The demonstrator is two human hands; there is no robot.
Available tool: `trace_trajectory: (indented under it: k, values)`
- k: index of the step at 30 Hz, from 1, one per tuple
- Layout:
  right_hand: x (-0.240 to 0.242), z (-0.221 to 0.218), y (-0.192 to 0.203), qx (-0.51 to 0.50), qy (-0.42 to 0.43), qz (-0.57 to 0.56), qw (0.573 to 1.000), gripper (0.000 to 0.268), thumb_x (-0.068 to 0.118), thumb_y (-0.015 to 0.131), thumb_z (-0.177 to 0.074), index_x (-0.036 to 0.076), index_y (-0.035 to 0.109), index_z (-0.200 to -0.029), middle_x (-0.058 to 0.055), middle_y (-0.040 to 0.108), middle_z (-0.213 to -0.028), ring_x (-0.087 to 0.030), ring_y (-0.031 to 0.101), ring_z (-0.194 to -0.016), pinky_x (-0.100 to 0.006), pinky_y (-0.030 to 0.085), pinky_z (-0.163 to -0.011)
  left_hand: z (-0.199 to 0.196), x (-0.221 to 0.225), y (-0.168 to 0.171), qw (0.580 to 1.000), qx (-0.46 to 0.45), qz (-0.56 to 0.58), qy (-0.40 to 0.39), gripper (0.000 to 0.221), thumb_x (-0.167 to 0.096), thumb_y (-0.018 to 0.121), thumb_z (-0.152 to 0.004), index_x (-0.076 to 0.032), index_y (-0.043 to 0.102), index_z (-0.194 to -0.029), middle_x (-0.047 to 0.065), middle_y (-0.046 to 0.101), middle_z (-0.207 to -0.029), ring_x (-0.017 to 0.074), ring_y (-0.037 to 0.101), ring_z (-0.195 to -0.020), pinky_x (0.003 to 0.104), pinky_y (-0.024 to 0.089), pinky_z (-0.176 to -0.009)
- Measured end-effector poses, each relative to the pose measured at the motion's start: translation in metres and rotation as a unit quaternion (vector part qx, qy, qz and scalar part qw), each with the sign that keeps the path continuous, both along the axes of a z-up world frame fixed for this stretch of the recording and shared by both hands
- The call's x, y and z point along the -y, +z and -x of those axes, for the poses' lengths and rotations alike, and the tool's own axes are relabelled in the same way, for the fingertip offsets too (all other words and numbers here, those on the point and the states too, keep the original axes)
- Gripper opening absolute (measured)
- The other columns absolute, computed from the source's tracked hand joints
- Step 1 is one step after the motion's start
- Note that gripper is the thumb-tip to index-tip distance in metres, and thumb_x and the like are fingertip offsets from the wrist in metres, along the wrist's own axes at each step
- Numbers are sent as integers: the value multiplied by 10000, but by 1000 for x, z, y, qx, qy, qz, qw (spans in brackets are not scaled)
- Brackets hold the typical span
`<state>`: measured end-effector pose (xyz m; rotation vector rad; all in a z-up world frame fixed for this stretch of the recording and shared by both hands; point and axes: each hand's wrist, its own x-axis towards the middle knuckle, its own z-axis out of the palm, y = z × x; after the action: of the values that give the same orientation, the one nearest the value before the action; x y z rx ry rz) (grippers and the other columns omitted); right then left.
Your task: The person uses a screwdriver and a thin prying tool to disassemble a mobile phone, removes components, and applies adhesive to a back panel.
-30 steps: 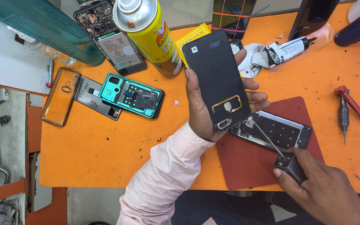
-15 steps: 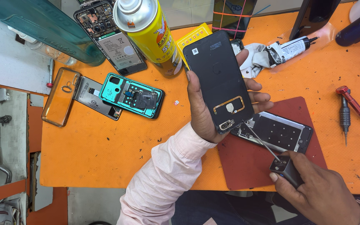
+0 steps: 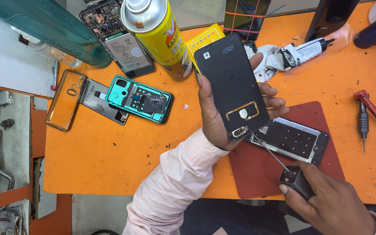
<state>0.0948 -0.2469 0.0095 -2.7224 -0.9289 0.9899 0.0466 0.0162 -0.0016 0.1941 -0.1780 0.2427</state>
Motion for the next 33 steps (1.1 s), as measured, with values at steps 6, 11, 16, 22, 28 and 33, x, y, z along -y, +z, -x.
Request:
trace_trajectory:
  k: [6, 11, 16, 22, 28, 33]
  values:
    - [8, 1, -12, 19, 27, -54, 998, 747, 525, 770, -758, 49, 550, -1290, -95, 671, -598, -235, 732, -538, -371, 564, -505, 0, 0, -2, 1000, 10, -1, -1, 1068, -872, 416, -1006, -65, 147, -1653, 218, 681, -1214, 344, 699, -1151, 569, 516, -1089]
    - [8, 3, -11, 21, 18, -82, 996, 747, 520, 805, -765, 60, 555, -1297, -109, 686, -632, -266, 737, -570, -389, 566, -524, -1, 2, -2, 1000, 19, 2, 2, 1060, -867, 412, -1015, -63, 148, -1653, 218, 683, -1215, 338, 701, -1149, 564, 519, -1087]
    - [11, 4, -18, 36, 28, -85, 995, 769, 509, 780, -733, 66, 552, -1318, -113, 699, -671, -269, 752, -616, -396, 583, -562, -1, 3, -4, 1000, 24, 8, 6, 1043, -866, 402, -1030, -64, 151, -1648, 221, 680, -1215, 345, 702, -1136, 559, 519, -1086]
    - [16, 5, -28, 42, 39, -53, 997, 800, 552, 763, -733, 69, 553, -1334, -136, 722, -748, -282, 782, -721, -407, 613, -638, -2, 5, -9, 1000, 29, 2, 4, 1030, -867, 384, -1042, -68, 153, -1650, 224, 677, -1219, 358, 699, -1138, 574, 499, -1101]
    - [16, 7, -31, 28, 35, -32, 998, 798, 560, 751, -738, 63, 560, -1332, -144, 735, -781, -291, 795, -776, -413, 626, -675, -2, 7, -11, 999, 38, 9, 0, 1032, -865, 381, -1038, -74, 143, -1657, 229, 679, -1214, 363, 698, -1138, 577, 495, -1106]
    - [20, 10, -37, 19, 40, -66, 997, 810, 555, 768, -728, 48, 572, -1329, -162, 740, -811, -310, 793, -804, -412, 628, -690, -1, 7, -10, 999, 35, 2, 0, 989, -812, 420, -1078, -51, 147, -1647, 224, 674, -1219, 366, 701, -1124, 567, 498, -1103]
